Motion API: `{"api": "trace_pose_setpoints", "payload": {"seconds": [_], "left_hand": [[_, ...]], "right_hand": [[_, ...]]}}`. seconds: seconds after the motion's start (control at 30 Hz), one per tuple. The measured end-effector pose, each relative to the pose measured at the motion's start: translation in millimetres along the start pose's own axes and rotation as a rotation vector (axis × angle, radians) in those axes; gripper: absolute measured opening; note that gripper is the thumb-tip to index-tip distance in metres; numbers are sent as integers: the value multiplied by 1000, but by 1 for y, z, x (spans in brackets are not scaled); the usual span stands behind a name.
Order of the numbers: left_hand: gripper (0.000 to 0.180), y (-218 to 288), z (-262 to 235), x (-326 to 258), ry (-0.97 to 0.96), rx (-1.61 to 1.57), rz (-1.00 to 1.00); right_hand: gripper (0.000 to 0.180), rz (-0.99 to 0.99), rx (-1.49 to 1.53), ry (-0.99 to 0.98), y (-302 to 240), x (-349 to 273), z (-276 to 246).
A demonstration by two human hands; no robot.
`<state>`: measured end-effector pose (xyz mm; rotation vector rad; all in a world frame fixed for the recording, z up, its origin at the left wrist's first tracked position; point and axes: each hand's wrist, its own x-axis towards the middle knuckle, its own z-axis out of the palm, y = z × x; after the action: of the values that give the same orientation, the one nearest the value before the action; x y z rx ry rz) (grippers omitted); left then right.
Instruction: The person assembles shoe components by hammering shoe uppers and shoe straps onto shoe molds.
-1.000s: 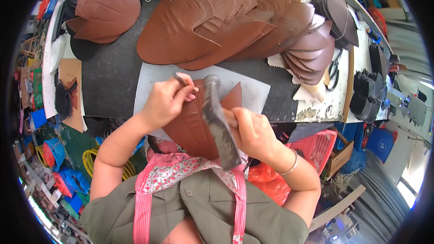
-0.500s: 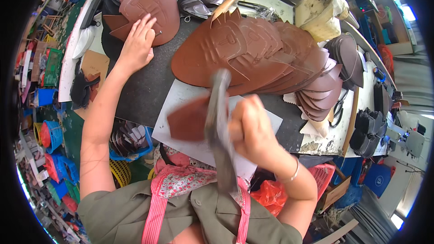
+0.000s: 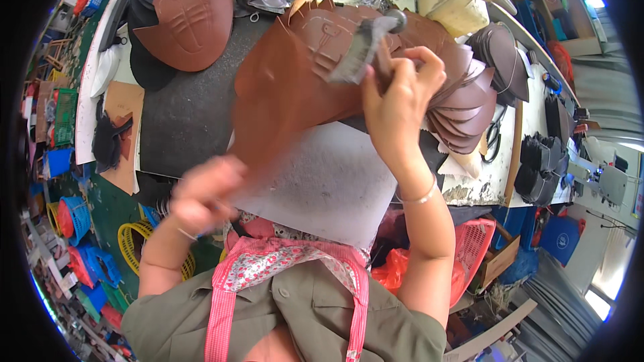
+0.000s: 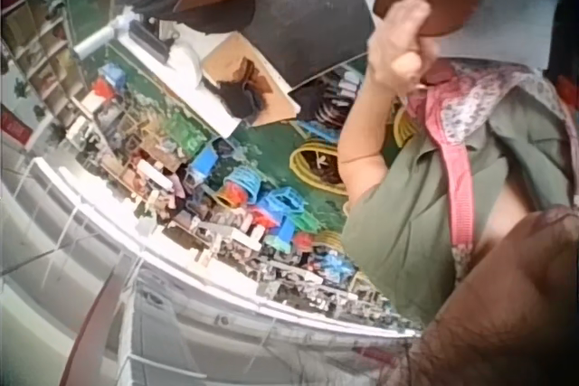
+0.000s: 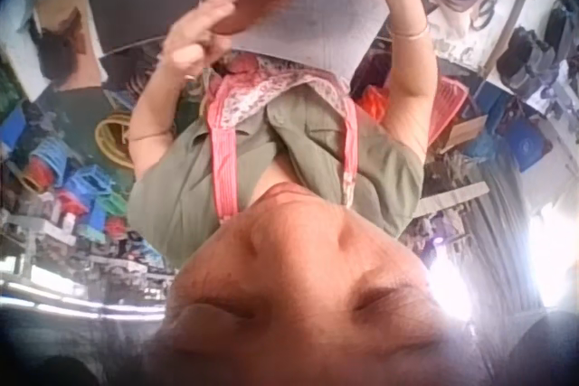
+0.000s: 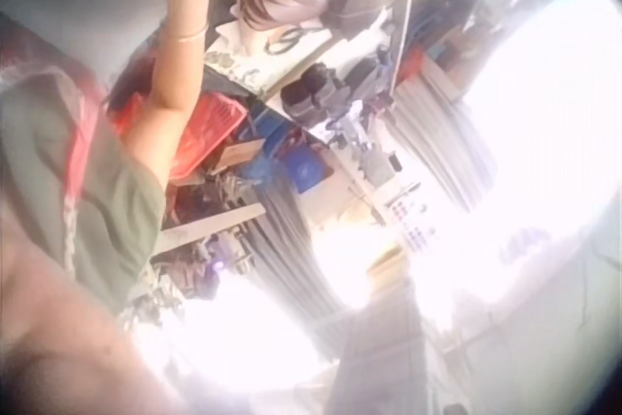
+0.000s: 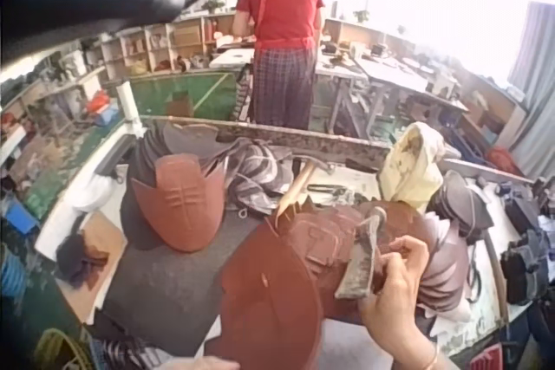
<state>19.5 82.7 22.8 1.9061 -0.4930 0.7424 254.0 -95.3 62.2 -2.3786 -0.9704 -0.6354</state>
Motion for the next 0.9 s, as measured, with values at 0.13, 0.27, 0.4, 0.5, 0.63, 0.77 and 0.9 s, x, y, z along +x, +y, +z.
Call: {"api": "trace_pose_setpoints", "payload": {"seconds": [0.13, 0.27, 0.4, 0.5, 0.63, 0.77, 0.9], "left_hand": [[18, 28, 80, -37, -285, -50, -27], [16, 26, 70, -19, -151, -141, -230], [15, 7, 58, 16, 28, 24, -504], [2, -13, 62, 22, 80, -344, -967], [9, -27, 59, 20, 14, -370, -1018], [7, -27, 61, 24, 18, -372, -1033], [6, -26, 61, 25, 8, -326, -1025]], "right_hand": [[25, 120, 361, -85, -8, -22, -44], [25, 70, 596, -550, -10, -67, -87], [31, 84, 560, -825, -4, -116, -73], [17, 58, 533, -833, -10, -118, -73], [24, 96, 568, -743, -9, -118, -72], [24, 110, 569, -704, -6, -112, -78], [24, -14, 436, -675, -3, -92, -94]]}}
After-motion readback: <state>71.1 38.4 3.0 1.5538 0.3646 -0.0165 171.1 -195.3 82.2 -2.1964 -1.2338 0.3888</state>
